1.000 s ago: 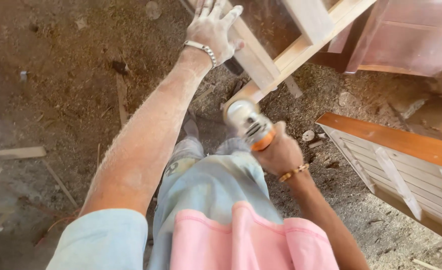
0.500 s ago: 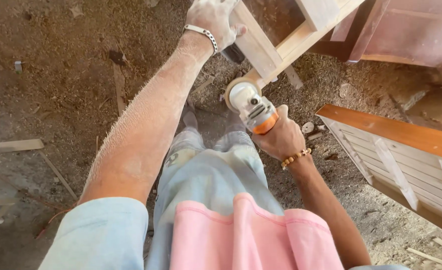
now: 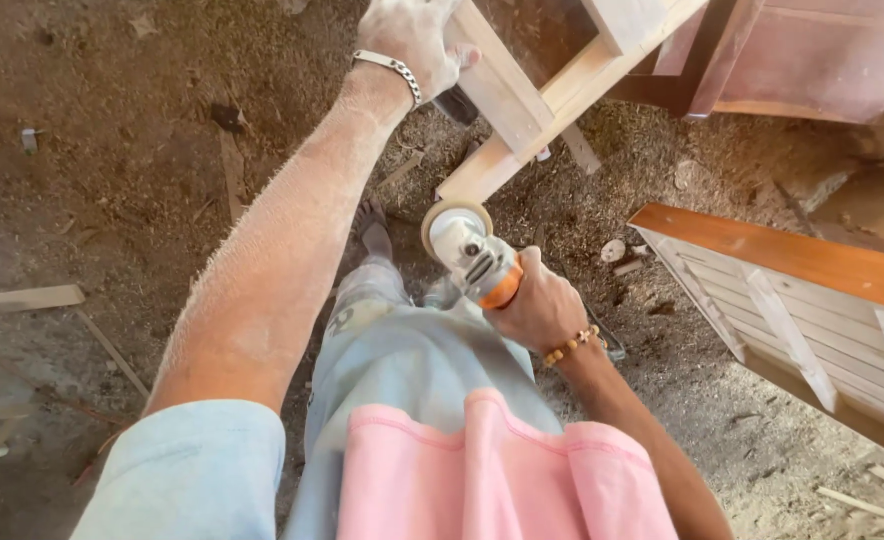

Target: The person sands a wooden frame using an angle grinder with a sanding disc, holding the tool with both hands and occasionally bracing the frame with one hand while sanding with the other. The person also wipes the frame by hand between sanding passes.

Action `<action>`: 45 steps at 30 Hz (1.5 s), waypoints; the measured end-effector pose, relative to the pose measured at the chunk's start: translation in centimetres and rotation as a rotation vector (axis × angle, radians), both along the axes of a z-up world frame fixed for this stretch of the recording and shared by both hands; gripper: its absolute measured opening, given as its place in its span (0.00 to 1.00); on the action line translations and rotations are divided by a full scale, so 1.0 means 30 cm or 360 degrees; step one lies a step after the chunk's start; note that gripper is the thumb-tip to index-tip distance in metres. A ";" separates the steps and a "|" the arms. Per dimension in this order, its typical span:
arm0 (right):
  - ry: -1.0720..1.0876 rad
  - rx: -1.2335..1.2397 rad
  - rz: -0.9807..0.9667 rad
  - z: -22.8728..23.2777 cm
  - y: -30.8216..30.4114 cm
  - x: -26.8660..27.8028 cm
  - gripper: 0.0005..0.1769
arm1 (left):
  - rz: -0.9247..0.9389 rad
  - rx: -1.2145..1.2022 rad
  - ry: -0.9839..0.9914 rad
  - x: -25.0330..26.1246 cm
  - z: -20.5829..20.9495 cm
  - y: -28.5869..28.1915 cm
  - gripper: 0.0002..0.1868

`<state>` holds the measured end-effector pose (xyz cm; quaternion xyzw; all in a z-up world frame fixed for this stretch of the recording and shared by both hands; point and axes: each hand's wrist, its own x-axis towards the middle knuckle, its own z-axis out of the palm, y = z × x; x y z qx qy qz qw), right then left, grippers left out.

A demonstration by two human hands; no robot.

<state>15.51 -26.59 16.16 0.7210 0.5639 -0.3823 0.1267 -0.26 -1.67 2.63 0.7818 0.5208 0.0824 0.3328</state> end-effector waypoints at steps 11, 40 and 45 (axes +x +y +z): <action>-0.0096 -0.0023 -0.0088 0.012 0.165 0.102 0.34 | 0.0005 -0.0109 0.0045 -0.005 -0.036 0.022 0.41; -0.0098 -0.0069 0.0095 0.049 0.350 0.494 0.41 | 0.0754 -0.2355 -0.2093 0.630 0.122 -0.840 0.34; -0.0150 -0.0031 0.0020 0.037 0.380 0.556 0.37 | 0.1220 -0.2424 -0.2613 0.758 0.171 -0.712 0.37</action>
